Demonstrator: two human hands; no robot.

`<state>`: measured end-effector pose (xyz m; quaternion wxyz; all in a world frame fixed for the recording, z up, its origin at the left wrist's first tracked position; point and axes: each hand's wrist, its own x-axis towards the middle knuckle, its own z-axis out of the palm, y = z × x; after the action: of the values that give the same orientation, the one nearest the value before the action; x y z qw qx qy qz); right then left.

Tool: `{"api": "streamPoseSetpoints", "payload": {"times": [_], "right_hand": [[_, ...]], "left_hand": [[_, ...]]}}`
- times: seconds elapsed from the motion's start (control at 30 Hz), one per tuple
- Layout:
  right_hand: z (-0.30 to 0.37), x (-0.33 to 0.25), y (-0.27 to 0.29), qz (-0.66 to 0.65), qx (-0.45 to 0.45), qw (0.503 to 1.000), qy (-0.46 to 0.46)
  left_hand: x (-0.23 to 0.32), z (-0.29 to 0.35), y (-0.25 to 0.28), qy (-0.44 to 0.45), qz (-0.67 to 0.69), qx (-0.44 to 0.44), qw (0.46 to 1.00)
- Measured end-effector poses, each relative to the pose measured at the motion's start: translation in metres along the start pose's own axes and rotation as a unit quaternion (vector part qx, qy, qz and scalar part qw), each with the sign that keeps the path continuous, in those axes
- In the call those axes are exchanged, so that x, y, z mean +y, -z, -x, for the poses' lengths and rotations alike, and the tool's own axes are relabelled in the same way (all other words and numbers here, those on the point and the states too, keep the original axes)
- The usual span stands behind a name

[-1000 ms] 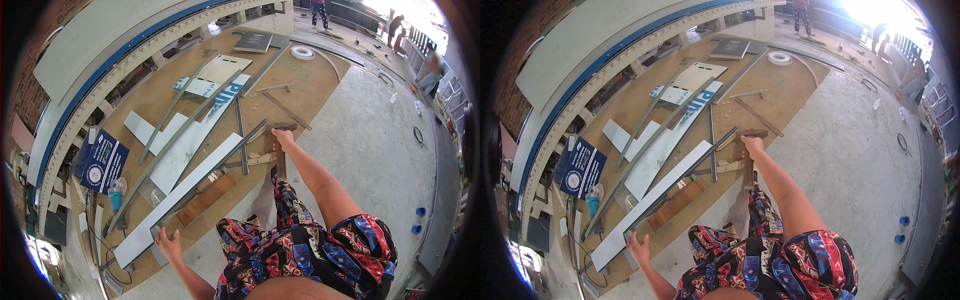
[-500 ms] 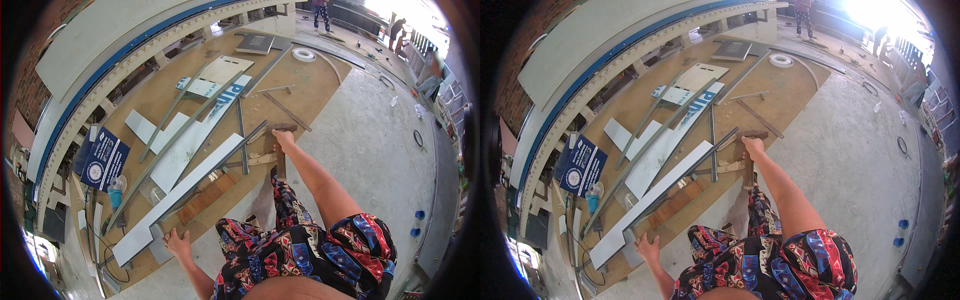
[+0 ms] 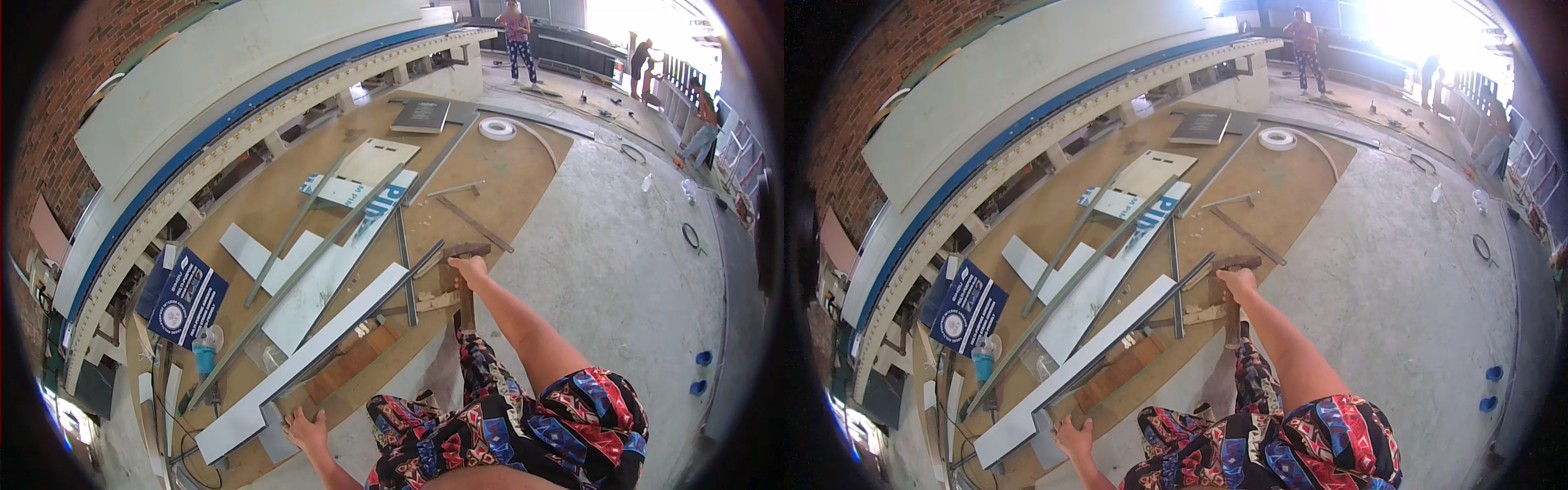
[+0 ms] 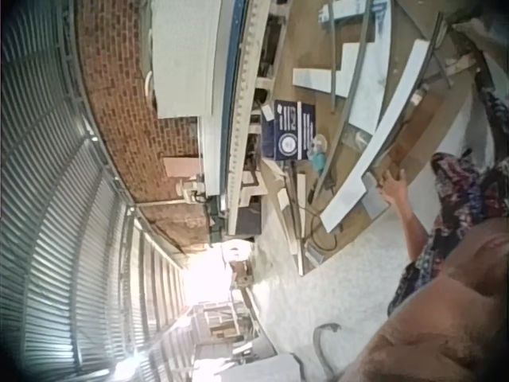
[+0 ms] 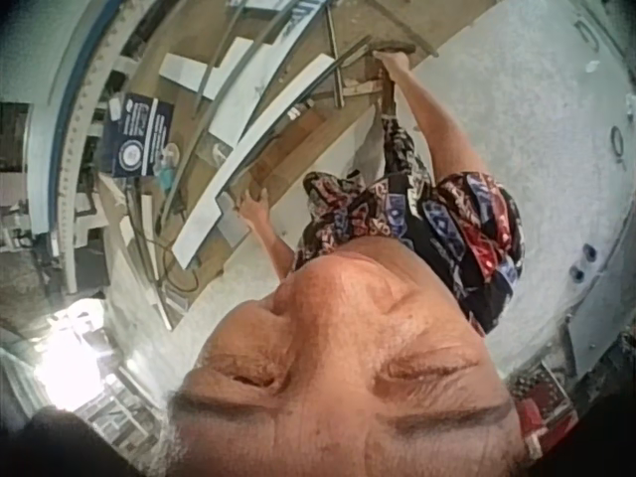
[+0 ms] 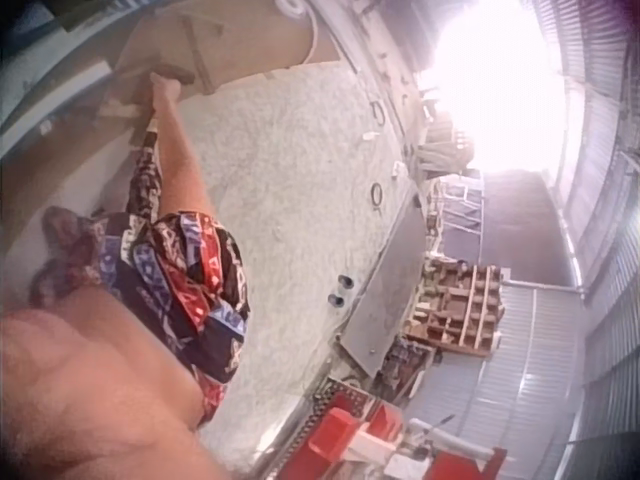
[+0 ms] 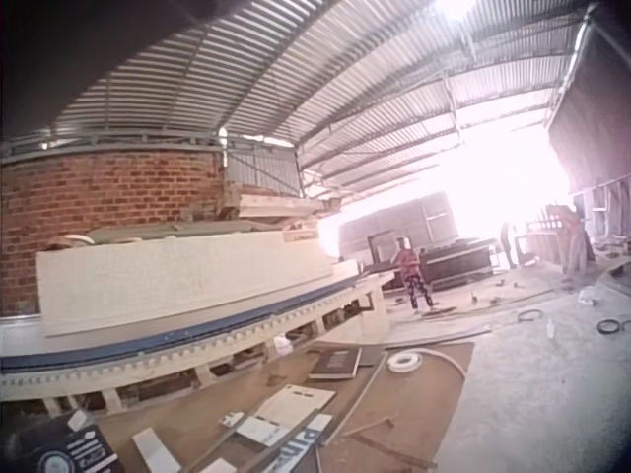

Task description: The person assembles wooden pieces at a workshop table by hand, using a hammer and a metal rule.

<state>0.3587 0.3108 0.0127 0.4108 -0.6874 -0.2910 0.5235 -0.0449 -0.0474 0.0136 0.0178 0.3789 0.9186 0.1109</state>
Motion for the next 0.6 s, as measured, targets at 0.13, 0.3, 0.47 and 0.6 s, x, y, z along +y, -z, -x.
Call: {"api": "streamPoseSetpoints", "payload": {"times": [0.13,0.3,0.47,0.6], "right_hand": [[-0.008,0.0,-0.007,0.03,0.024,0.999,0.008],[-0.035,0.014,-0.003,0.117,0.037,0.992,0.035],[-0.024,0.012,-0.005,0.169,0.06,0.982,0.065],[0.001,-0.003,-0.009,0.238,0.084,0.965,0.068]], "left_hand": [[0.005,-0.006,0.0,0.013,-0.004,-0.014,1.0],[0.003,-0.005,0.0,-0.017,0.001,0.002,1.0],[0.002,-0.001,0.0,-0.009,-0.008,0.004,1.0],[0.008,0.003,0.006,0.013,-0.021,-0.001,1.0]]}}
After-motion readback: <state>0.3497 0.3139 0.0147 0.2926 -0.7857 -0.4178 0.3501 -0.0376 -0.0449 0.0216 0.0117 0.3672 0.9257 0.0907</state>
